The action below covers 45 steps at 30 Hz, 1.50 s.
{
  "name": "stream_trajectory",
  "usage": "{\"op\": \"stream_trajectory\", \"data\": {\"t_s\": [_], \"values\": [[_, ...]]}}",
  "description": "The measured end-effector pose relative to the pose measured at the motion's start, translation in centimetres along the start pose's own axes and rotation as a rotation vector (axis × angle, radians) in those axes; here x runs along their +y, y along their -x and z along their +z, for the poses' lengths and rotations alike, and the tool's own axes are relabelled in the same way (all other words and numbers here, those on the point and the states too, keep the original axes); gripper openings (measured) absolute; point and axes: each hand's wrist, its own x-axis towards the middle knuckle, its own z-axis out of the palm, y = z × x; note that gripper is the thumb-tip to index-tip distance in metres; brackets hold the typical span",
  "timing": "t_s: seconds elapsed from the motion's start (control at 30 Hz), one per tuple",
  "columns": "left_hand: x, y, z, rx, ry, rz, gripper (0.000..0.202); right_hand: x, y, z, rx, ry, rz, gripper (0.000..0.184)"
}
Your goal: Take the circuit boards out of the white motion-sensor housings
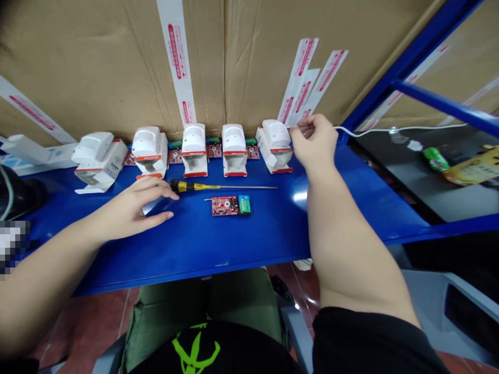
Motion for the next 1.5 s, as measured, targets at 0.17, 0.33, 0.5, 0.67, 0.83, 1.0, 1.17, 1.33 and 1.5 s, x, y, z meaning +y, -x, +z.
{"op": "stream_trajectory", "data": {"t_s": [0.17, 0.33, 0.5, 0.67, 0.83, 1.0, 1.17, 1.33, 1.5], "values": [[0.0, -0.2, -0.1, -0.003, 0.015, 0.023, 0.025, -7.3, 3.8, -1.0, -0.252, -0.072, -0.028, 0.026], [-0.2, -0.3, -0.1, 0.002, 0.042, 0.032, 0.022, -12.0, 7.4, 0.1, -0.964, 0.086, -0.353, 0.033], [-0.4, -0.2, -0.1, 0.006, 0.04, 0.057, 0.02, -11.0, 9.6, 1.0, -0.832, 0.222, -0.461, 0.03], [-0.5, -0.1, -0.1, 0.009, 0.043, 0.072, 0.02, -10.0, 11.1, 0.7, -0.787, 0.179, -0.456, 0.027], [-0.8, -0.1, 0.0, 0.03, 0.043, 0.094, 0.02, -10.3, 13.2, -0.2, -0.725, 0.109, -0.446, 0.014], [-0.9, -0.1, 0.2, 0.034, 0.028, 0.116, 0.02, -10.3, 15.4, -0.3, -0.563, 0.101, -0.394, 0.017], [-0.8, 0.1, 0.2, 0.033, 0.018, 0.126, 0.021, -9.2, 17.3, -0.9, -0.424, 0.102, -0.367, 0.019], [-0.8, 0.2, 0.1, 0.025, 0.019, 0.109, 0.021, -5.3, 18.7, -3.3, -0.285, 0.22, -0.351, 0.027], [-1.0, 0.1, 0.1, 0.008, 0.015, 0.115, 0.022, -1.3, 17.4, -5.9, -0.214, 0.279, -0.195, 0.026]]}}
